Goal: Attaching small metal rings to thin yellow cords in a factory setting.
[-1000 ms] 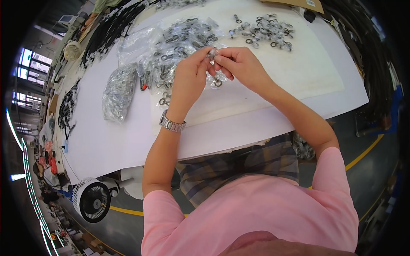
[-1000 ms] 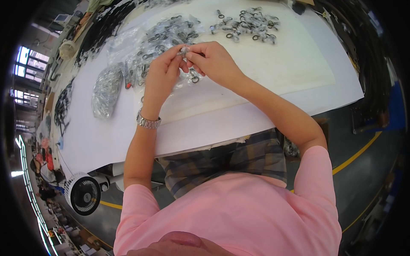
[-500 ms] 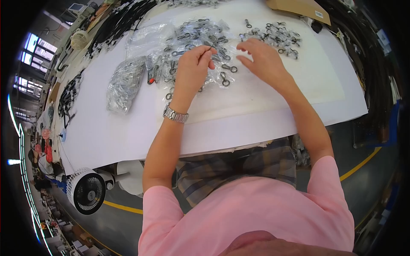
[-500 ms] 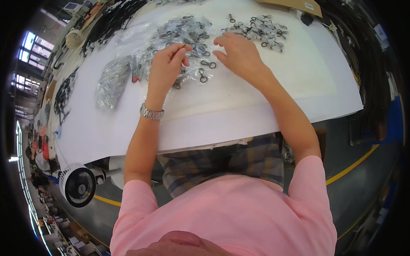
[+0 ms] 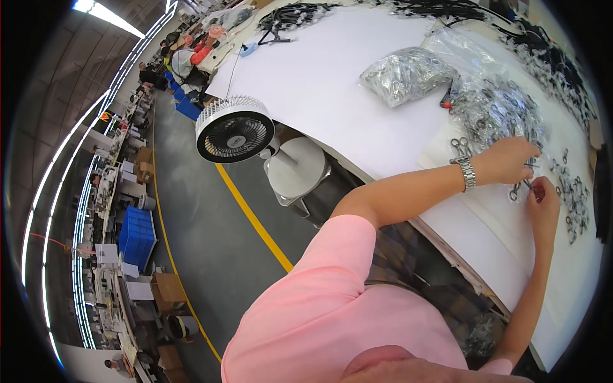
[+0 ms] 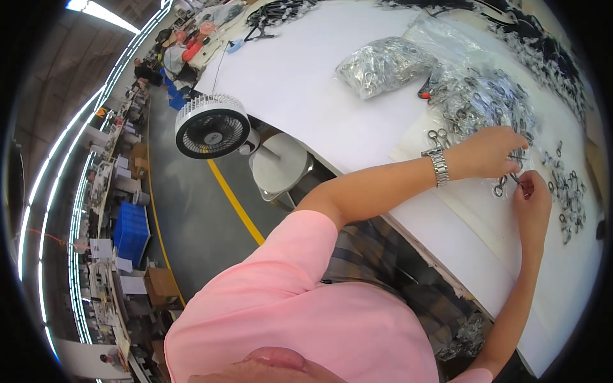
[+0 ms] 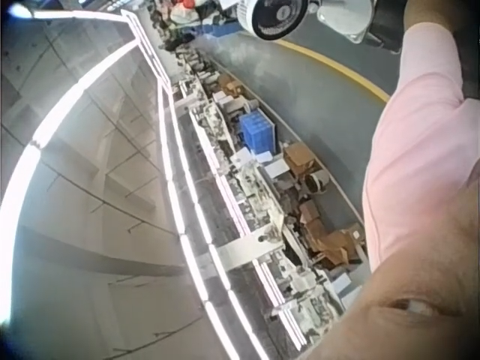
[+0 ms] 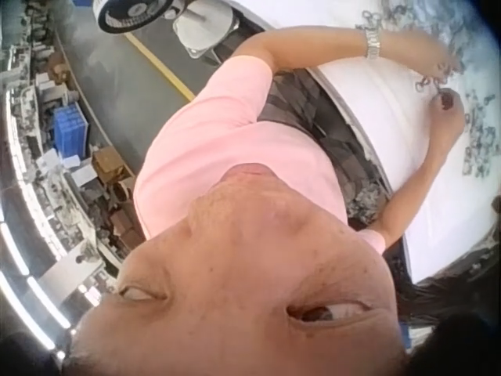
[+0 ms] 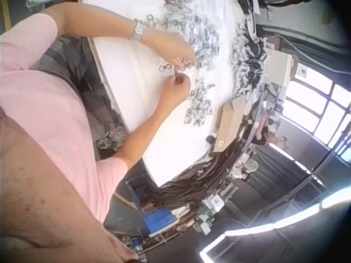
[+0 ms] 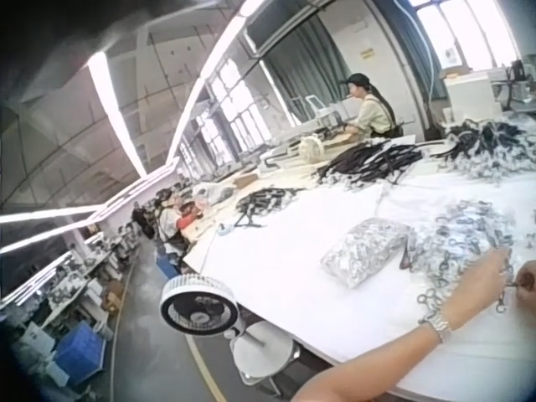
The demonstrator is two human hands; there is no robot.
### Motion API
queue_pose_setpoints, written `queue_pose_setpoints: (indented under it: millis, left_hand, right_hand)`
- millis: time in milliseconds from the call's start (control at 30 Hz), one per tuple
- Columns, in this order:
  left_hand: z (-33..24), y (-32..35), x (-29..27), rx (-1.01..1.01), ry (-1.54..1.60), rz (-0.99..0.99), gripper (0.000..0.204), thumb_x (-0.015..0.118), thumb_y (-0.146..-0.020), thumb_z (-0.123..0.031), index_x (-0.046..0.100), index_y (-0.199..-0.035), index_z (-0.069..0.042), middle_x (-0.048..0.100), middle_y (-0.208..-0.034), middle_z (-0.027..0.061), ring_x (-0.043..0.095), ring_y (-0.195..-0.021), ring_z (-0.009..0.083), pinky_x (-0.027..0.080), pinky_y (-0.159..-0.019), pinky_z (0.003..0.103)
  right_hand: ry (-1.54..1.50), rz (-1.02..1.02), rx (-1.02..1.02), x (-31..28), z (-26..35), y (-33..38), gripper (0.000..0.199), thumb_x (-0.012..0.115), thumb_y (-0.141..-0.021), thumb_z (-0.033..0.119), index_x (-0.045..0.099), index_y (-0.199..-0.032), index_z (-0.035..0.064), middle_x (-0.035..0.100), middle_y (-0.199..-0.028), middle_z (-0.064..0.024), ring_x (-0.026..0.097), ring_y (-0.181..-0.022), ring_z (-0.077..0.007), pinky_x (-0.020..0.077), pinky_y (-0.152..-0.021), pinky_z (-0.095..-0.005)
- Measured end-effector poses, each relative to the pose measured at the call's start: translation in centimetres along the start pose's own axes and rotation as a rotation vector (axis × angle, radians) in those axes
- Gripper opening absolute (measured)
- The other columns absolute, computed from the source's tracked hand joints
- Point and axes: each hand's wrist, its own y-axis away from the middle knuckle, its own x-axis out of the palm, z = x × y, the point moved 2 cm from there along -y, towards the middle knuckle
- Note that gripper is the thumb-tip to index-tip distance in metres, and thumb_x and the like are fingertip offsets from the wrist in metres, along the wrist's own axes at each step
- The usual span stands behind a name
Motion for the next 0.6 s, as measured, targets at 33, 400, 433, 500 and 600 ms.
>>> queue_pose_setpoints:
  millis: [33,400,433,500,600]
  left_hand:
    - [-0.3,-0.1,-0.2,0.049,-0.034,0.006,0.02,0.077,-0.084,-0.019,0.076,-0.088,0.001,0.073,-0.079,0.0163,0.071,-0.078,0.0338,0.056,-0.077,0.043]
    - [-0.9,-1.8,-0.9,-0.295,0.254,0.205,0.019,0.073,-0.082,-0.018,0.076,-0.074,-0.001,0.072,-0.071,0.0156,0.071,-0.068,0.0298,0.054,-0.067,0.04]
    - [-0.8,-2.0,0.1,-0.152,0.129,0.076,0.021,0.072,-0.083,-0.02,0.075,-0.074,-0.001,0.072,-0.069,0.0147,0.071,-0.065,0.029,0.054,-0.064,0.04]
    - [-0.6,-1.8,0.3,-0.364,0.377,0.243,0.028,0.069,-0.087,-0.024,0.074,-0.074,0.001,0.074,-0.073,0.0131,0.068,-0.061,0.022,0.051,-0.061,0.037]
    - [-0.6,-2.2,-1.9,-0.654,0.467,0.499,0.038,0.066,-0.099,-0.037,0.074,-0.093,-0.001,0.072,-0.077,0.0041,0.044,-0.05,0.0054,0.034,-0.045,0.025]
  right_hand:
    - [0.0,0.001,-0.005,-0.1,0.2,-0.1,0.02,0.06,-0.09,-0.005,0.064,-0.108,0.0021,0.065,-0.095,-0.0089,0.061,-0.084,-0.0156,0.0495,-0.078,-0.0296]
    - [-0.874,-0.121,0.094,-2.3,-2.6,-0.4,0.027,0.067,-0.1,0.013,0.065,-0.125,0.0022,0.067,-0.107,-0.0002,0.063,-0.094,-0.0081,0.0504,-0.089,-0.0237]
    - [-0.885,-0.114,0.099,-2.4,-2.8,-0.4,0.028,0.068,-0.1,0.014,0.065,-0.126,0.0026,0.068,-0.107,-0.0006,0.063,-0.095,-0.008,0.0514,-0.089,-0.0245]
    - [-0.853,-0.169,0.146,-2.2,-1.4,0.6,0.03,0.069,-0.099,0.015,0.066,-0.125,0.0019,0.068,-0.107,-0.0018,0.064,-0.097,-0.009,0.0533,-0.089,-0.0265]
    - [-0.9,-0.139,0.006,-1.5,0.8,-0.4,0.025,0.071,-0.096,0.012,0.068,-0.117,-0.0005,0.071,-0.101,-0.005,0.066,-0.091,-0.0131,0.0547,-0.085,-0.0276]
